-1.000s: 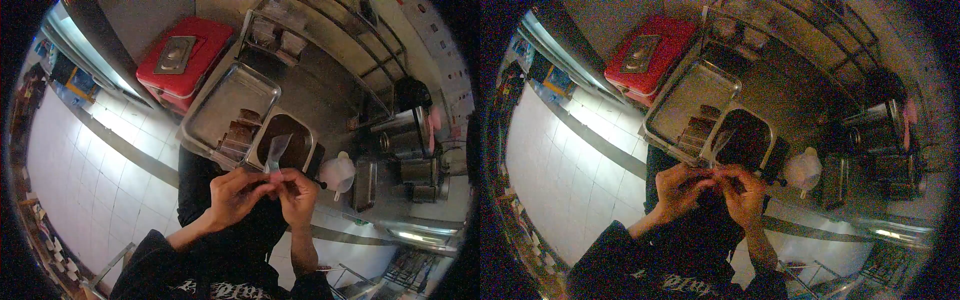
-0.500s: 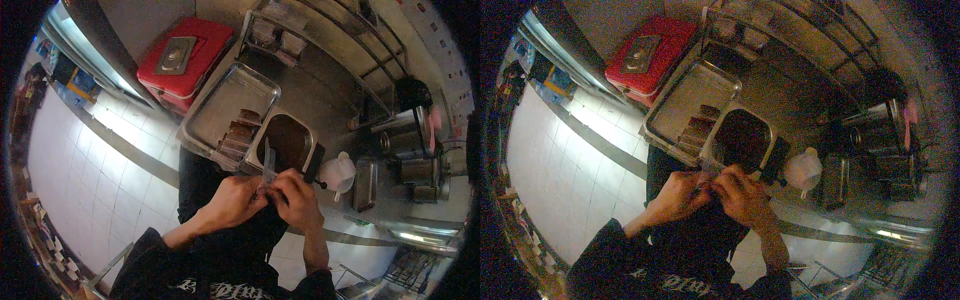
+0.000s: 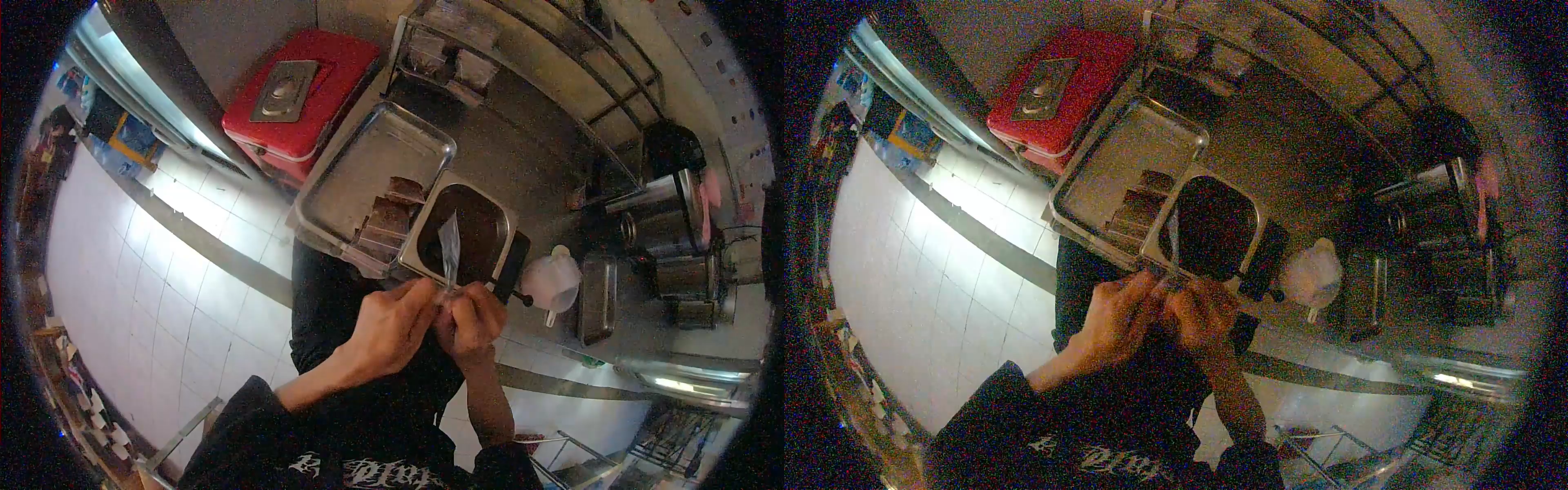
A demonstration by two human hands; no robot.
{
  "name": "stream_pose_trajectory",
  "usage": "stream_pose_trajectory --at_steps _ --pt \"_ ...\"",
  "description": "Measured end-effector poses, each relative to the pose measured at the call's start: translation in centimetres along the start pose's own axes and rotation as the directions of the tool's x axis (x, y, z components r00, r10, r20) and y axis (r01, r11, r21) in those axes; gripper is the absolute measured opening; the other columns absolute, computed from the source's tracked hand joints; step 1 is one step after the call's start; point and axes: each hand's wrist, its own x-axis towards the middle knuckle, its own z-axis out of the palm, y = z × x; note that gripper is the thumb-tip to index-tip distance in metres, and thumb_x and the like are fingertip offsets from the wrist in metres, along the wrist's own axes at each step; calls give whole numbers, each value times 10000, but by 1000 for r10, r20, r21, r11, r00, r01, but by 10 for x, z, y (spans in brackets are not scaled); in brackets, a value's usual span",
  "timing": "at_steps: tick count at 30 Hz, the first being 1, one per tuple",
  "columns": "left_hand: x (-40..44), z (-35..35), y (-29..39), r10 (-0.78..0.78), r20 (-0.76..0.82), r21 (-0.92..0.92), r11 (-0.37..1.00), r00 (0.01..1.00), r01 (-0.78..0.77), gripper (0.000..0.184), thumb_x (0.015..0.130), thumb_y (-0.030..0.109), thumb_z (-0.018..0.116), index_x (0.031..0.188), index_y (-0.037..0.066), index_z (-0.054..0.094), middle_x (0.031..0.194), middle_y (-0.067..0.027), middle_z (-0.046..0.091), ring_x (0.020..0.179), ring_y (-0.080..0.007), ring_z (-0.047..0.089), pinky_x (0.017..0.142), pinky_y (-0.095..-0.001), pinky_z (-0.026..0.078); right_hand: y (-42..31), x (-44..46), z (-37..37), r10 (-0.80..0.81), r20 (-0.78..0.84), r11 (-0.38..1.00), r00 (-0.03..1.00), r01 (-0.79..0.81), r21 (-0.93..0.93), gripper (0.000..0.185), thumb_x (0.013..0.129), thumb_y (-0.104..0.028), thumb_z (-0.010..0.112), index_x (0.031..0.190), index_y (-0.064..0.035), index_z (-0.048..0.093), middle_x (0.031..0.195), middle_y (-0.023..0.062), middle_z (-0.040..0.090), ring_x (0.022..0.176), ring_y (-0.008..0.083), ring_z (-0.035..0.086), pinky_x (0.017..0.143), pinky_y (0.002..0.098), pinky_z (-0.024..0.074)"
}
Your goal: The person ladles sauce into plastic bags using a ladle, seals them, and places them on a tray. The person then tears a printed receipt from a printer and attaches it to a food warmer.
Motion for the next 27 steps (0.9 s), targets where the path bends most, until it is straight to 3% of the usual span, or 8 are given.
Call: stream_pose_trajectory --at_steps 7,10,13,16,19,20,23,27 --pt "3 -4 9 33 -50 333 943 998 -15 160 835 154 649 813 75 512 710 -82 569 566 -280 617 465 -383 491 0 -1 -4 117 -194 992 974 -105 72 159 814 -68 678 705 -10 577 958 153 637 694 218 632 577 325 512" --pt "4 -7 11 53 -30 383 923 998 -38 196 834 195 663 810 72 512 716 -83 566 565 -277 621 462 -372 493 -9 8 -13 54 1 998 999 -54 -33 74 763 -7 726 826 -4 685 1214 177 596 794 237 666 666 317 536" --pt "0 -8 11 37 48 449 892 998 -55 213 841 222 662 814 67 519 719 -81 556 577 -267 630 464 -372 499 -17 18 -17 248 119 968 961 -243 -55 196 742 -1 763 933 -26 733 1180 176 636 844 256 677 722 307 541" --pt "-5 -6 5 190 189 322 915 964 -243 234 804 204 713 911 53 569 792 -95 605 586 -257 636 470 -346 510 -14 16 -23 425 89 896 901 -433 102 210 728 -11 785 932 -20 735 1016 144 699 840 240 679 740 303 541" --pt "-6 -12 7 239 -170 196 959 956 -205 373 750 174 773 1056 43 605 905 -116 650 693 -274 659 560 -339 544 -13 15 -30 532 42 803 846 -520 290 252 706 -24 808 944 -5 730 892 129 717 820 218 679 738 315 541" --pt "-6 -24 11 118 -212 228 971 970 -69 473 720 155 814 1134 35 619 993 -123 664 823 -247 664 697 -314 541 -11 13 -33 552 93 750 829 -542 378 270 690 -32 821 940 3 728 898 133 716 815 214 679 726 314 542" --pt "8 -38 9 -223 -247 -343 930 943 131 396 753 185 803 1080 27 643 959 -98 660 887 -192 641 774 -298 500 -4 7 -45 531 214 645 820 -554 526 327 645 -64 859 928 22 720 908 147 713 806 207 679 689 309 548" --pt "1 -47 -2 -255 227 -498 799 940 337 194 864 142 695 969 -15 647 855 -102 644 799 -180 615 730 -299 479 -2 12 -49 469 213 654 857 -500 568 404 602 -110 893 933 36 713 911 163 709 811 205 681 653 288 550"
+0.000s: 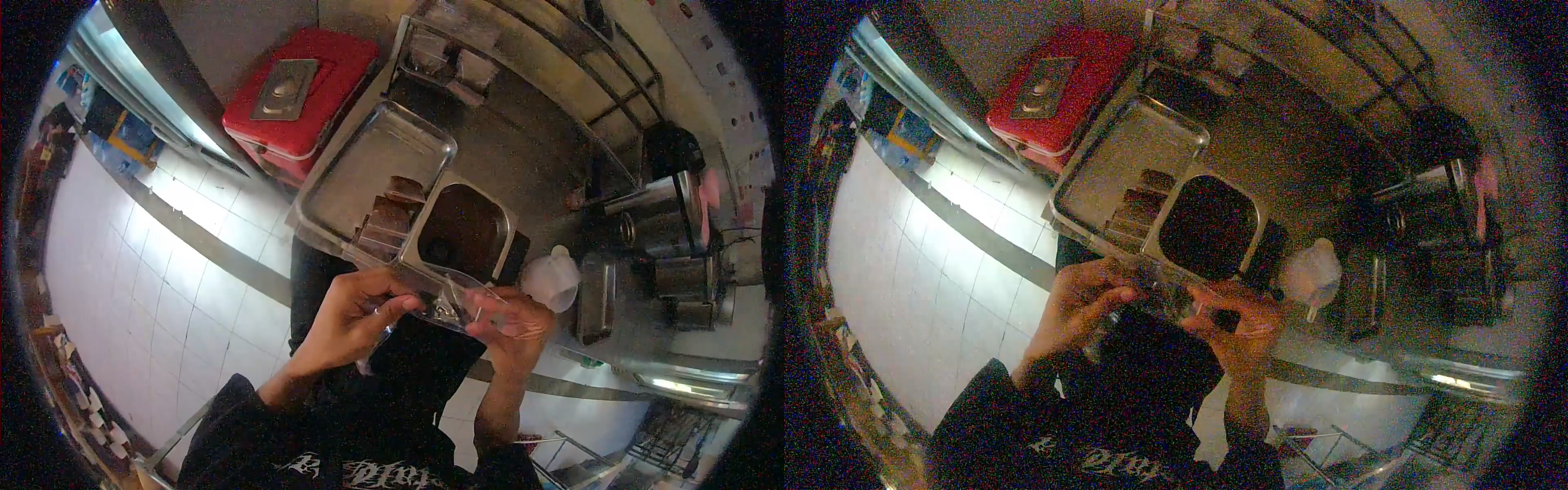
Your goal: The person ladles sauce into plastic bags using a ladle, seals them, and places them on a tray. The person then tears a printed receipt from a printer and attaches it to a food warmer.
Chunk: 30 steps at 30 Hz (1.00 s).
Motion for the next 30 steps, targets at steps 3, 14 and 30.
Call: stream_pose_trajectory --at_steps 3,14,30 --pt "-1 4 4 -15 -40 92 996 999 18 137 900 103 642 894 -34 636 816 -123 632 738 -184 595 681 -310 472 6 -4 -4 -1 -24 1000 1000 2 21 445 586 -126 901 956 31 710 928 159 709 820 205 681 649 288 548" --pt "-7 7 -15 637 -38 776 504 770 -379 336 855 98 662 1187 77 611 1238 -161 574 778 -258 671 651 -327 541 -1 -5 -2 -143 -8 884 990 124 -450 432 584 -194 899 948 -37 726 956 111 716 864 214 683 758 332 540" --pt "-16 18 -38 431 204 758 499 879 -420 629 749 319 779 1289 117 528 1197 -115 588 764 -222 689 577 -317 570 -9 -7 3 -140 -44 703 989 68 -708 225 806 -223 742 850 -34 628 951 132 692 867 311 672 806 399 509"
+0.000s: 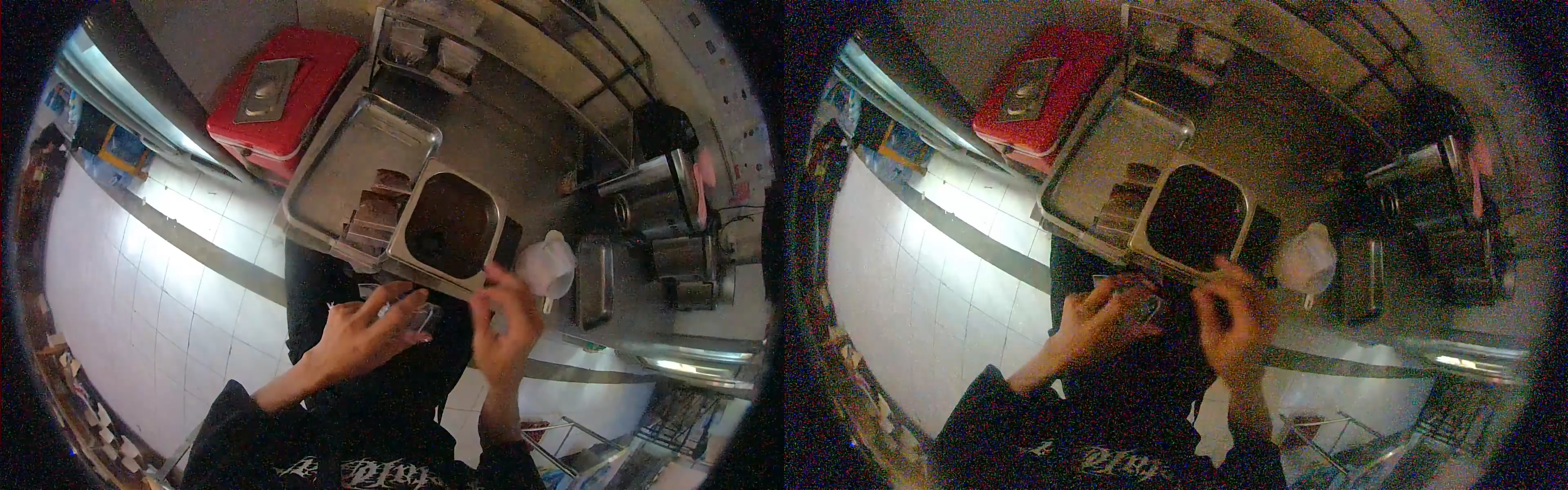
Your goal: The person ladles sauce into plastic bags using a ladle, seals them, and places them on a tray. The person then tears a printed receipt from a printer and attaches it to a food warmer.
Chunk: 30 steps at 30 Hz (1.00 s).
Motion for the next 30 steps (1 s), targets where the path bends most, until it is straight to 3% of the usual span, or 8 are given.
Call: stream_pose_trajectory --at_steps 1,4,7,10,16,19,25,30 --pt "-2 1 -1 -59 3 -35 998 998 59 637 734 326 801 1272 109 536 1164 -112 599 796 -240 690 596 -329 573 10 5 -1 10 -66 990 998 -19 -137 226 831 -235 719 866 -39 613 950 140 690 858 323 672 816 407 502" --pt "-4 -3 -9 -183 -15 -229 958 983 174 621 712 306 831 1215 66 557 1115 -117 614 887 -280 669 691 -358 569 51 8 7 181 116 908 977 -121 -400 216 867 -238 679 941 -58 586 946 147 686 860 322 655 836 428 461" --pt "-8 -5 -12 -257 10 -293 923 966 249 566 721 283 831 1160 31 577 1080 -130 623 954 -298 646 760 -368 551 68 10 16 409 325 904 853 -329 -275 230 865 -244 683 968 -70 573 906 134 676 851 303 626 829 440 423" --pt "-14 -4 -14 -335 21 -335 885 942 322 537 729 282 828 1129 14 591 1068 -143 619 942 -297 646 768 -362 539 56 17 11 347 361 921 866 -242 -305 190 861 -214 680 954 -73 593 864 108 664 824 280 598 842 428 396" --pt "-20 4 -21 -433 8 -445 806 901 391 544 736 277 826 1150 10 595 1017 -145 616 901 -280 641 743 -349 528 48 21 -3 -47 176 911 983 115 -395 104 859 -133 656 948 -79 654 858 77 641 819 262 588 881 406 366" --pt "-20 7 -25 -366 -58 -405 859 929 313 548 733 274 829 1151 9 594 1013 -142 614 893 -269 639 740 -348 526 54 22 2 -176 158 894 972 225 -387 89 854 -100 654 940 -77 662 852 77 627 821 256 581 855 403 380" --pt "-15 5 -27 -349 -87 -382 877 933 292 576 715 273 843 1160 11 589 1012 -138 614 905 -265 627 790 -351 512 74 8 21 -273 203 884 940 329 -332 125 829 -69 674 953 -67 667 850 70 633 813 250 581 782 379 418" --pt "-14 4 -29 -357 -92 -407 865 929 292 605 689 266 861 1160 5 584 1026 -142 613 928 -270 626 804 -346 504 84 6 26 -235 287 913 929 312 -261 91 828 -71 684 916 -48 675 845 82 654 798 254 608 753 376 460"
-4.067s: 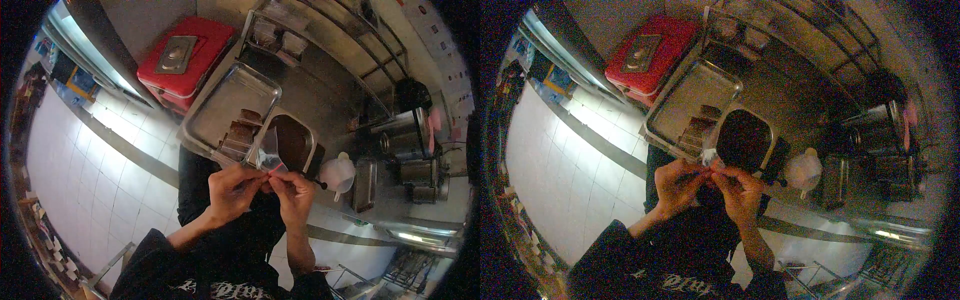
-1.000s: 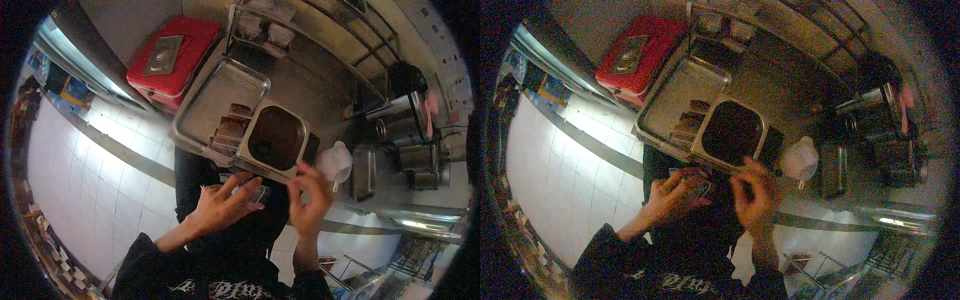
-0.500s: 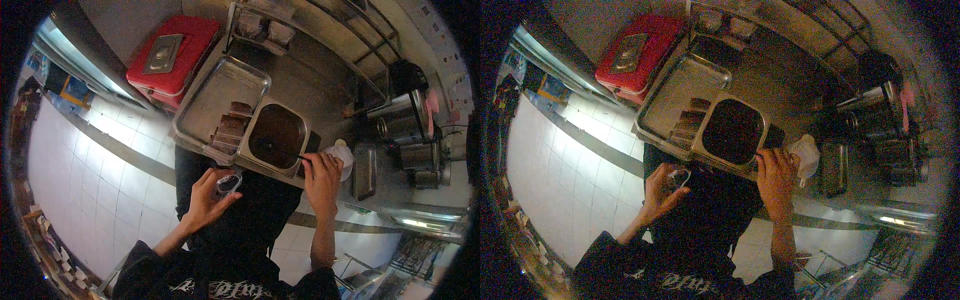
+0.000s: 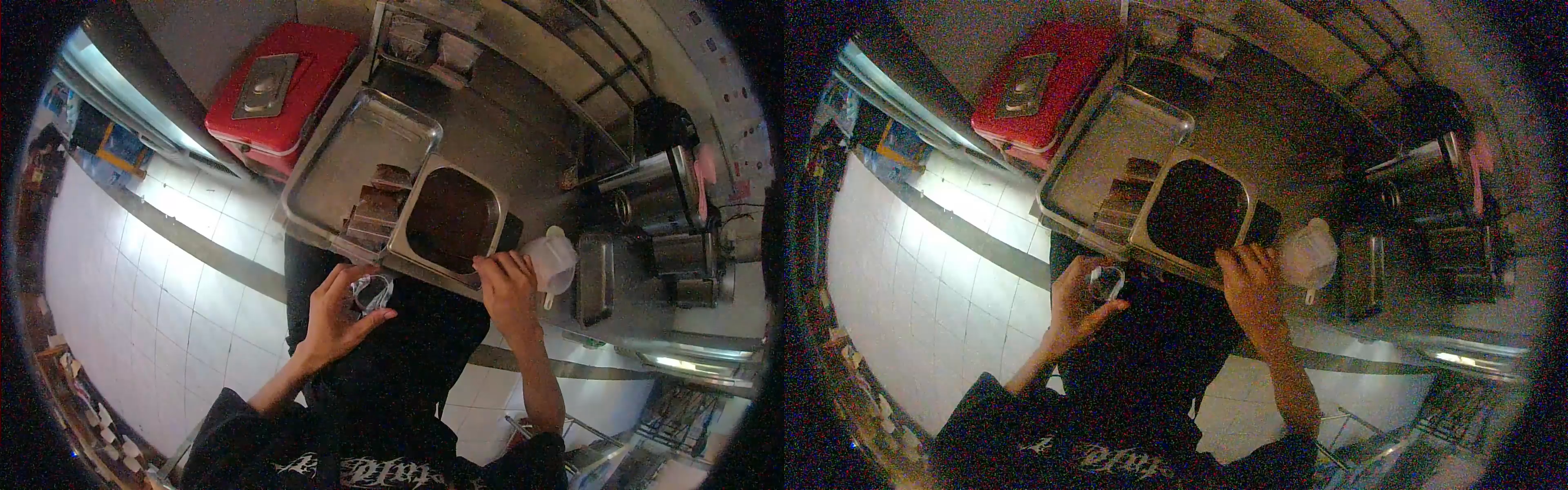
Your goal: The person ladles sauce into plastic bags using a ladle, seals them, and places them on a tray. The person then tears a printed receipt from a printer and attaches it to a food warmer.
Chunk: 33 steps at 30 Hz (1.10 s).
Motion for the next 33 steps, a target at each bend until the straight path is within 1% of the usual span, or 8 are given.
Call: stream_pose_trajectory --at_steps 1,4,7,16,19,22,25,33 --pt "0 0 0 -1 -1 -7 1000 1000 1 608 685 263 864 1159 3 584 1029 -143 612 931 -271 626 805 -345 504 1 1 2 12 1 999 1000 -12 33 83 828 -73 686 905 -42 676 845 88 659 794 255 616 739 375 471" --pt "0 2 -2 -6 -8 -14 1000 1000 6 602 692 249 861 1163 -1 582 1039 -144 611 944 -267 626 807 -345 503 -5 4 -4 341 125 867 932 -363 342 99 832 -98 702 891 -24 677 860 101 674 793 219 639 703 337 490" --pt "0 2 -4 -43 -4 -44 998 999 43 600 695 235 860 1170 -1 579 1061 -144 615 967 -265 627 821 -348 505 3 3 -7 431 228 754 873 -488 439 131 836 -117 713 915 -20 674 866 86 679 778 153 628 690 289 486" --pt "20 2 0 -87 -42 -121 989 995 81 587 723 215 840 1196 7 561 1140 -143 610 1050 -252 618 839 -329 531 31 -15 3 423 247 556 872 -465 689 109 877 -110 691 914 -18 647 823 11 639 754 85 576 718 242 467" --pt "35 5 7 2 -82 -46 999 997 -6 586 722 212 839 1201 18 562 1141 -145 610 1041 -268 622 844 -347 523 28 -7 -25 475 297 540 828 -541 645 107 872 -97 692 933 -22 645 813 10 633 753 73 571 718 234 462" --pt "50 14 1 72 -79 -77 994 994 -78 594 721 217 838 1210 25 561 1148 -146 605 1041 -281 618 853 -358 509 41 -5 -42 431 202 638 879 -456 621 107 866 -93 696 932 -27 644 825 11 631 760 76 571 718 236 460" --pt "61 21 19 86 -71 -85 992 994 -92 603 719 234 837 1216 31 563 1134 -142 612 1031 -281 611 851 -367 496 37 6 -80 498 264 520 826 -528 671 106 862 -87 697 926 -27 638 843 11 629 769 80 571 718 237 460" --pt "75 37 27 164 -47 -56 984 985 -167 613 727 266 826 1227 37 555 1032 -140 613 976 -298 610 802 -377 490 51 -2 -95 514 243 554 823 -534 639 115 857 -78 696 941 -35 630 848 4 618 789 83 562 743 246 456"
